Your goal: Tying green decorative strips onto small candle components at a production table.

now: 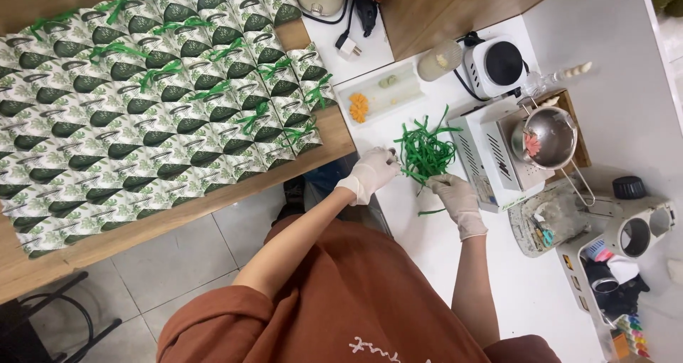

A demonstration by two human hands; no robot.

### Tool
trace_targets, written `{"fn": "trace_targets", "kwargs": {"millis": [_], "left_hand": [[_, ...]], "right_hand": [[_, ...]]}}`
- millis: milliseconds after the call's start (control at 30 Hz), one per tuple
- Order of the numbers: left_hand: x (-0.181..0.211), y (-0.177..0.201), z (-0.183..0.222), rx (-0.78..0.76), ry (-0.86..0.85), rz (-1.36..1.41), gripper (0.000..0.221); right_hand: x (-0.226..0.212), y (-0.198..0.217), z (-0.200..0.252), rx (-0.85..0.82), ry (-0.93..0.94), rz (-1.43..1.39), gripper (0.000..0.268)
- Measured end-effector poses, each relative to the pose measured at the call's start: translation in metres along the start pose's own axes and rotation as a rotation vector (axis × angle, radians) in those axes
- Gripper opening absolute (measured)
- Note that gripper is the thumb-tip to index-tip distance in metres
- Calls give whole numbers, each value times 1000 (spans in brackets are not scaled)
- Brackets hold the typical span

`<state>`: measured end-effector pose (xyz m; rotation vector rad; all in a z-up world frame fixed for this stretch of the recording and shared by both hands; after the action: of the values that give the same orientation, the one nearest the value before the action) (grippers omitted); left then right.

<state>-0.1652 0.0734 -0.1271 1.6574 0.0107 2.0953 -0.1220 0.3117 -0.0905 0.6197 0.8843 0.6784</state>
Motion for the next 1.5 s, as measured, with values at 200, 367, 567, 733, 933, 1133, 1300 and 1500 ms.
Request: {"fn": "trace_targets", "kwargs": {"millis": [200,367,567,733,933,1133,1300,1500], "left_hand": [[16,-2,6,-49,55,222,28],[40,4,12,-129,31,535,24],[81,19,21,-305,54,882,15],[63,11,14,-276,75,883,14],[88,18,29,-206,114,776,16],[115,11,33,-75,-268,227,26],[108,3,22,-9,-256,155,29],[109,-3,24,-57,-237,140,27]], "right_hand": [[-5,23,16,47,-7,75,23],[4,34,23,39,-123,101,23],[-5,55,41,149,-27,272,24],[6,44,41,33,-35,-212,23],[-70,60,71,172,170,-183,16],[-111,57,79,318,410,-194,17],[-106,55,79,244,97,-375,15],[-94,54,76,441,345,-213,18]]}}
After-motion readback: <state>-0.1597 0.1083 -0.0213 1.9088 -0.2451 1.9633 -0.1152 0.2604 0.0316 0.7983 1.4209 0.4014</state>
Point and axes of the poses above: each hand's wrist, its own z-axis away from the middle knuckle, its own y-axis out of the back of the hand, x = y × z, the point moved 6 cm from there along -z, towards the middle knuckle, and after that the axes turned 9 degrees about z, right-handed, at the moved point
